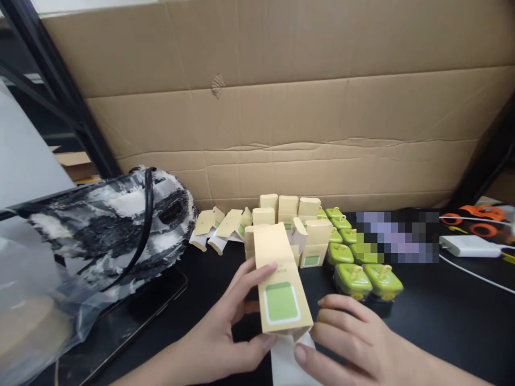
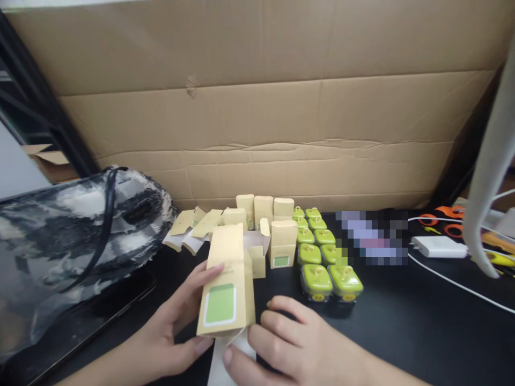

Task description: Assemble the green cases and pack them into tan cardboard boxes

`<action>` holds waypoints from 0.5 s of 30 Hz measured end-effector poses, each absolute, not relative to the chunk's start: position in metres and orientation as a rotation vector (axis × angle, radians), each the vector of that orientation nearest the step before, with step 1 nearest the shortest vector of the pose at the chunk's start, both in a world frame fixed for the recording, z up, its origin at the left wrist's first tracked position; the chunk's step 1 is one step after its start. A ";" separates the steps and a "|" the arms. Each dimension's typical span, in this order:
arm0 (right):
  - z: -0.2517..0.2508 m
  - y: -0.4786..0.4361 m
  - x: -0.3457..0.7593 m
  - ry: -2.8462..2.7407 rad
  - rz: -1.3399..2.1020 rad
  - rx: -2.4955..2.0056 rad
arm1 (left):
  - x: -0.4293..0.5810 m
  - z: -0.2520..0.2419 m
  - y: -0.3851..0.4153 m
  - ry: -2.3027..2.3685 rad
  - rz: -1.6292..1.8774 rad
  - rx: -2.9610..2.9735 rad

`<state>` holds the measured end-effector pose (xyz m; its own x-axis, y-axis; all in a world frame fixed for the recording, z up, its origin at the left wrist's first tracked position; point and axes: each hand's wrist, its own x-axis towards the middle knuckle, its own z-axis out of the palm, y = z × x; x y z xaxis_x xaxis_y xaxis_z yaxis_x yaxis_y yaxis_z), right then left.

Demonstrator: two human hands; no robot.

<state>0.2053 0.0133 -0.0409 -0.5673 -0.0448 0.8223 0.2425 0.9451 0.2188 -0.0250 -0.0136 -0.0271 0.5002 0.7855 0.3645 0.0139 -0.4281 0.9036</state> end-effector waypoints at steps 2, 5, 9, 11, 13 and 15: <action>-0.042 0.010 0.205 -2.127 -0.238 -0.197 | -0.024 -0.028 -0.014 0.708 1.020 1.806; -0.037 0.006 0.203 -2.101 -0.143 -0.257 | -0.024 -0.028 -0.016 0.733 0.968 1.819; -0.027 0.005 0.204 -2.118 -0.312 -0.204 | -0.028 -0.027 -0.017 0.657 0.920 1.869; -0.026 0.006 0.206 -2.146 -0.324 -0.190 | -0.030 -0.027 -0.017 0.622 0.913 1.889; -0.028 0.007 0.208 -2.166 -0.300 -0.199 | -0.031 -0.027 -0.017 0.628 0.906 1.909; -0.029 0.007 0.209 -2.176 -0.275 -0.199 | -0.032 -0.028 -0.017 0.661 0.913 1.909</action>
